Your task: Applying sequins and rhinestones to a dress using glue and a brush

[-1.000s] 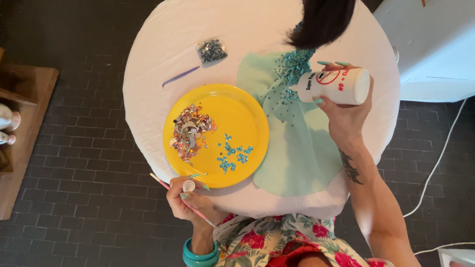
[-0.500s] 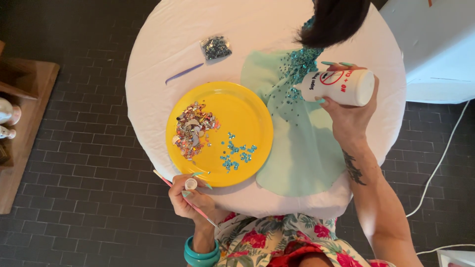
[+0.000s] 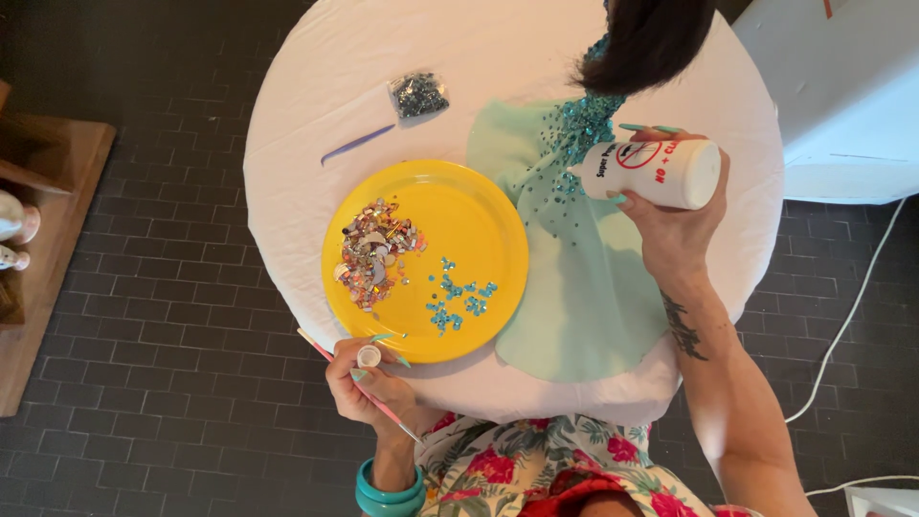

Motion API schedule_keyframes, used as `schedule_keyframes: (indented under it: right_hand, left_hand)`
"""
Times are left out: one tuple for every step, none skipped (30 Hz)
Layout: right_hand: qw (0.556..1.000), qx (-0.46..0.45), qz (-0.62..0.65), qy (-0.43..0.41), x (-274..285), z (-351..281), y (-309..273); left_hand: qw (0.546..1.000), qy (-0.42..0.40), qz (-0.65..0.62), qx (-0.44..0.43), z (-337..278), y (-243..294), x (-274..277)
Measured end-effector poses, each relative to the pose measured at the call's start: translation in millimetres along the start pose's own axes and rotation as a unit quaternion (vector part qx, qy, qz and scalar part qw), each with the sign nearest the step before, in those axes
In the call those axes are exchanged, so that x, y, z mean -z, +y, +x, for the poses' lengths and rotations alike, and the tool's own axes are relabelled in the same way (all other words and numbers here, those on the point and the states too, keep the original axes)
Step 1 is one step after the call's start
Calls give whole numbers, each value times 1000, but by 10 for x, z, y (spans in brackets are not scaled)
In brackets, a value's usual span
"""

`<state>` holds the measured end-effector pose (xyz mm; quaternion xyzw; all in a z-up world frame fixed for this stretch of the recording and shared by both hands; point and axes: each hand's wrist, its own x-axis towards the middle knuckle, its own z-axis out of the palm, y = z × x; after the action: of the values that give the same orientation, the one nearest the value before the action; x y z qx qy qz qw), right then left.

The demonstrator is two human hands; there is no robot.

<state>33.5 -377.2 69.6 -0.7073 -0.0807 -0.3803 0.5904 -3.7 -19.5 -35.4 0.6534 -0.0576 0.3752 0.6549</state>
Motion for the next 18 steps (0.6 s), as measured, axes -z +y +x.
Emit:
schedule_keyframes:
  right_hand:
    - [1000, -1, 0, 0, -1, -4, -2]
    - [1000, -3, 0, 2, -2, -7, -4]
    - [1000, -4, 0, 4, -4, 2, -2]
    - [1000, -4, 0, 4, 4, 4, 18]
    - [1000, 1, 2, 1, 14, -3, 35]
    - [1000, 6, 5, -1, 24, -11, 52]
    - [1000, 6, 5, -1, 15, -9, 25]
    - [1000, 2, -2, 3, 5, -6, -4]
    - [1000, -2, -8, 6, -10, 4, -30]
    - [1000, -1, -8, 6, -14, 7, -26]
    - [1000, -6, -4, 8, -14, 4, -25]
    - [1000, -11, 0, 9, -13, 1, -24]
    - [1000, -10, -1, 10, -10, -1, -21]
    - [1000, -5, 2, 6, -8, -4, -19]
    - [1000, -1, 5, 2, -10, -6, -15]
    - [1000, 0, 6, 2, -6, -1, -4]
    - [1000, 0, -3, 3, 1, -3, 3]
    - [1000, 1, -11, 4, 8, -5, 10]
  left_hand:
    - [1000, 0, 1, 0, -6, -5, 7]
    - [1000, -1, -1, 2, -11, -10, 14]
    - [1000, -2, -3, 2, -8, -22, 10]
    - [1000, -2, -3, 1, -4, -20, 4]
    - [1000, -1, -1, 3, -3, -14, 6]
    - [1000, 1, 2, 4, -2, -8, 6]
    - [1000, 0, 2, 4, -5, -8, 8]
    - [1000, -1, 1, 4, -6, -7, 9]
    - [1000, -1, 1, 3, -2, -8, 9]
    - [1000, -1, 1, 2, 5, -17, 8]
    - [1000, -1, -2, -1, 6, -23, 9]
    - [1000, -1, -4, -4, 6, -29, 10]
    - [1000, -1, -4, -4, 9, -27, 9]
    - [1000, -2, -1, -5, 12, -25, 9]
    - [1000, -2, 3, -6, 13, -24, 13]
    - [1000, -1, 3, -6, 11, -36, 9]
    - [1000, 0, 0, -4, 4, -41, 11]
    - [1000, 0, -3, -1, -2, -46, 11]
